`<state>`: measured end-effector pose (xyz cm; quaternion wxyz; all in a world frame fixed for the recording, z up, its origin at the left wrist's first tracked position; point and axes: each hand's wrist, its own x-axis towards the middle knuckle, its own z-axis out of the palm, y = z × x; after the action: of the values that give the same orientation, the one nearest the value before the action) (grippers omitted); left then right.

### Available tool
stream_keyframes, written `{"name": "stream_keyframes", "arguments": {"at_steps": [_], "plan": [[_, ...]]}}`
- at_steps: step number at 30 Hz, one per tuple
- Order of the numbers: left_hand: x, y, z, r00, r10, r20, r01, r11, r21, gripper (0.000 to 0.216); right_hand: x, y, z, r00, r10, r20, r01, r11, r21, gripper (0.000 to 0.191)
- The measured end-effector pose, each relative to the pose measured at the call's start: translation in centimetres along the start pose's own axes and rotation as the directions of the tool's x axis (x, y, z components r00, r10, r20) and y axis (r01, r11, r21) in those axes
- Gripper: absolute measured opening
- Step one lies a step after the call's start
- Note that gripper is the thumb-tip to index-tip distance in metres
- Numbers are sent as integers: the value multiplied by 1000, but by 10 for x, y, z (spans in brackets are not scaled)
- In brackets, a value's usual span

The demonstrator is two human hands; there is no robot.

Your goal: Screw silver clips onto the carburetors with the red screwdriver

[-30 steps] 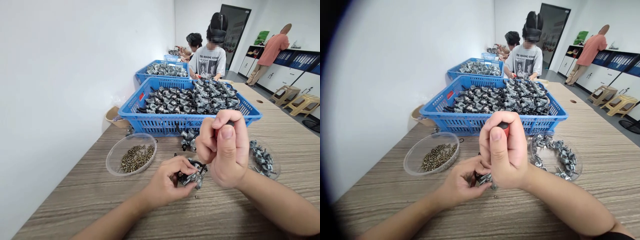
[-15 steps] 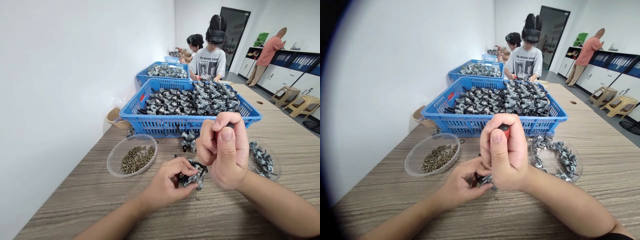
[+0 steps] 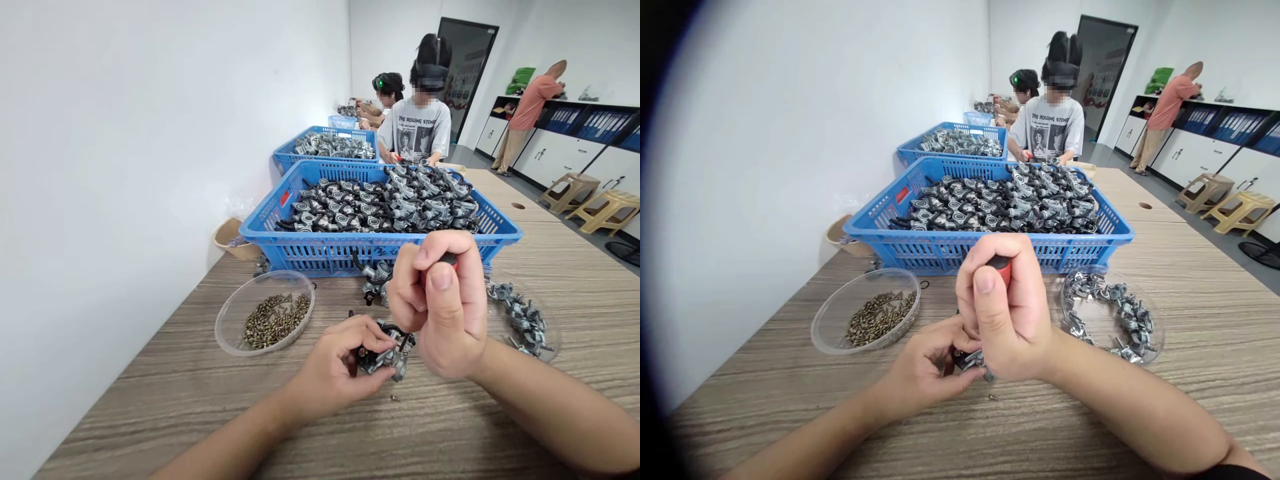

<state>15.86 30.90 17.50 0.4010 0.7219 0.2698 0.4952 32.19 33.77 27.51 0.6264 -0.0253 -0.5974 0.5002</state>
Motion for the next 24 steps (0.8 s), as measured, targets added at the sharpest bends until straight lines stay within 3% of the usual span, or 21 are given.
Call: {"name": "stream_keyframes", "arguments": {"at_steps": [5, 9, 14, 17, 20, 22, 24], "plan": [[-1, 0, -1, 999, -35, -1, 35, 999, -8, 20, -5, -19, -5, 975, 205, 91, -205, 979, -11, 26], [-1, -2, -2, 998, -56, 7, 56, 997, -45, 18, -1, -32, -19, 965, 192, 179, -169, 976, -134, 25], [-2, -2, -2, 993, -114, 19, 115, 992, -47, 17, 17, -50, -31, 880, 278, 386, -129, 921, -369, 32], [-3, -3, 0, 995, -99, 2, 99, 993, -64, 20, 21, -47, -31, 907, 196, 372, -68, 941, -330, 22], [-2, -4, 1, 999, -48, -14, 47, 996, -77, 23, 18, -36, -29, 960, 77, 270, -9, 969, -246, 39], [-1, -5, 2, 999, -42, -15, 41, 996, -82, 23, 16, -31, -28, 971, 38, 237, 36, 954, -298, 50], [-1, -4, 2, 998, -58, -16, 56, 994, -89, 21, 16, -30, -29, 965, 20, 262, 88, 915, -394, 47]]}}
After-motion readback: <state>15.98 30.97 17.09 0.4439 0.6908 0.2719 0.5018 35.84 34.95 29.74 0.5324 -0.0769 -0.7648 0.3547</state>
